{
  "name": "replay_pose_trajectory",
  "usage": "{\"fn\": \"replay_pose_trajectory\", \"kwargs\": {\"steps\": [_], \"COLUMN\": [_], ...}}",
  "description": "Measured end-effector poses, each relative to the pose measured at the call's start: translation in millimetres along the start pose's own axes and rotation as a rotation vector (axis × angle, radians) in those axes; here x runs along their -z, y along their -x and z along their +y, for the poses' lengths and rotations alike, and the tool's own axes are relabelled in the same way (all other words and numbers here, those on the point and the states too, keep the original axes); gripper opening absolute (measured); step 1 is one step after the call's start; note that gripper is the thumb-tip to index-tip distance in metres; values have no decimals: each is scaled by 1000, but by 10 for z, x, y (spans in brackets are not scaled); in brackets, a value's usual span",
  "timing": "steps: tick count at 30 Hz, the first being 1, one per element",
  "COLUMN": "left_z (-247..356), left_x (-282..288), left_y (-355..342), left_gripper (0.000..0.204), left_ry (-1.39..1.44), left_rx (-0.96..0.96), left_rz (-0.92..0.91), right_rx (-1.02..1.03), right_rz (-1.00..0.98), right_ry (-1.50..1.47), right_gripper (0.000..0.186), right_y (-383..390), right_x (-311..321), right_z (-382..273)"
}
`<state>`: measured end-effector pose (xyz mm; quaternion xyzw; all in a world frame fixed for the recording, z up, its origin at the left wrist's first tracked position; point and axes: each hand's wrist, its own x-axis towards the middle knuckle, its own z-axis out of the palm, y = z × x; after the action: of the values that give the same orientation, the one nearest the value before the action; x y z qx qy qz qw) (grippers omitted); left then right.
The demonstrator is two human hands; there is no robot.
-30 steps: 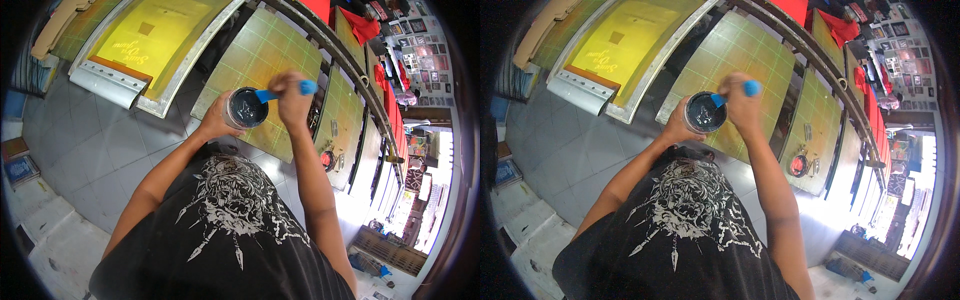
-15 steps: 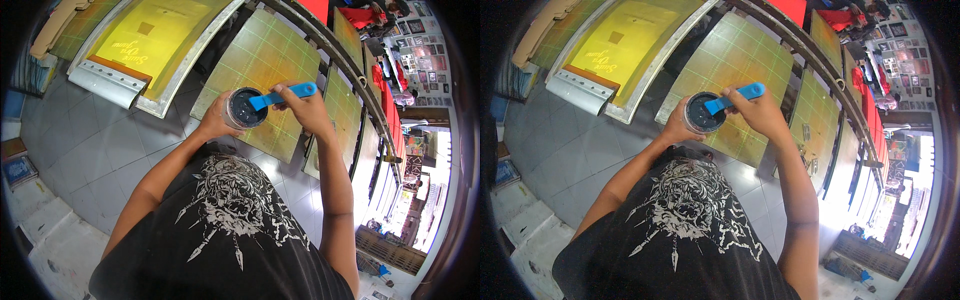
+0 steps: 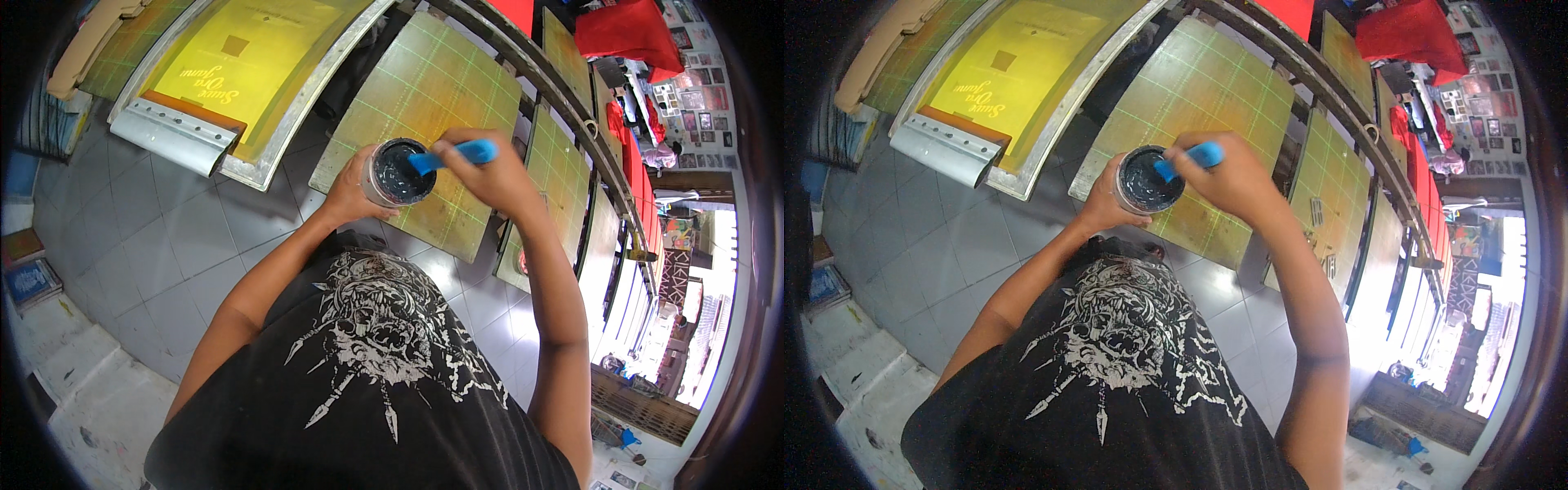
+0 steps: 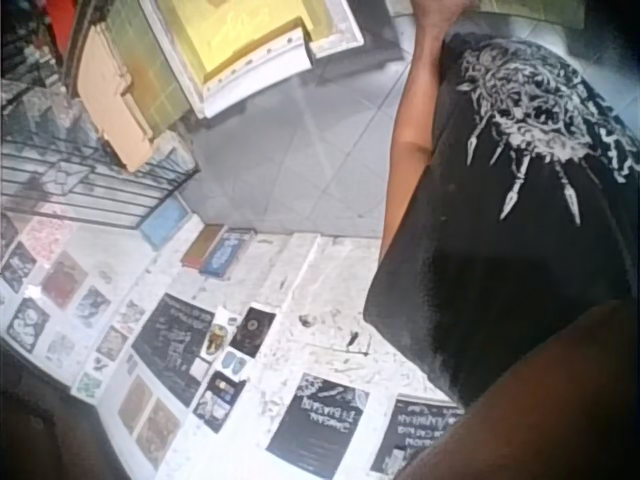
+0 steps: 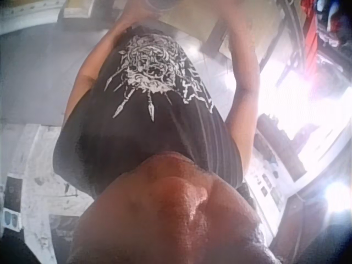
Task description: The person holds a bucket and uses a blue plastic stirrer to mix dark ink, then walks across a workshop to a screen printing station where they continue stirring the ink.
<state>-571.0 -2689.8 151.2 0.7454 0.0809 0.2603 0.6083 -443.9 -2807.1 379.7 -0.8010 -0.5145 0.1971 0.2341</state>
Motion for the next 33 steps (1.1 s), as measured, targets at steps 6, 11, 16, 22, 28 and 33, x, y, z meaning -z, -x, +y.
{"fn": "replay_pose_trajectory", "kwargs": {"steps": [6, 11, 16, 22, 28, 33], "left_z": [15, 13, 13, 14, 7, 17], "left_x": [-6, -3, -7, -5, -7, -7], "left_y": [5, -5, -3, -11, -7, -9], "left_gripper": [110, 110, 111, 114, 110, 110], "left_ry": [-24, 5, -2, -8, 26, 33], "left_rx": [-2, 19, 33, 3, 18, 24], "left_rz": [12, 7, 7, 5, 5, 4], "right_rx": [75, 20, 111, 70, -27, 174], "right_rz": [32, -110, -153, -69, 130, -128], "right_ry": [-150, -210, 39, -79, -213, -135], "right_gripper": [21, 21, 21, 21, 23, 20], "right_y": [-36, -63, -70, -68, -66, -80], "right_x": [8, 82, 90, 55, 48, 88], "right_z": [16, 50, 60, 85, 77, 14]}}
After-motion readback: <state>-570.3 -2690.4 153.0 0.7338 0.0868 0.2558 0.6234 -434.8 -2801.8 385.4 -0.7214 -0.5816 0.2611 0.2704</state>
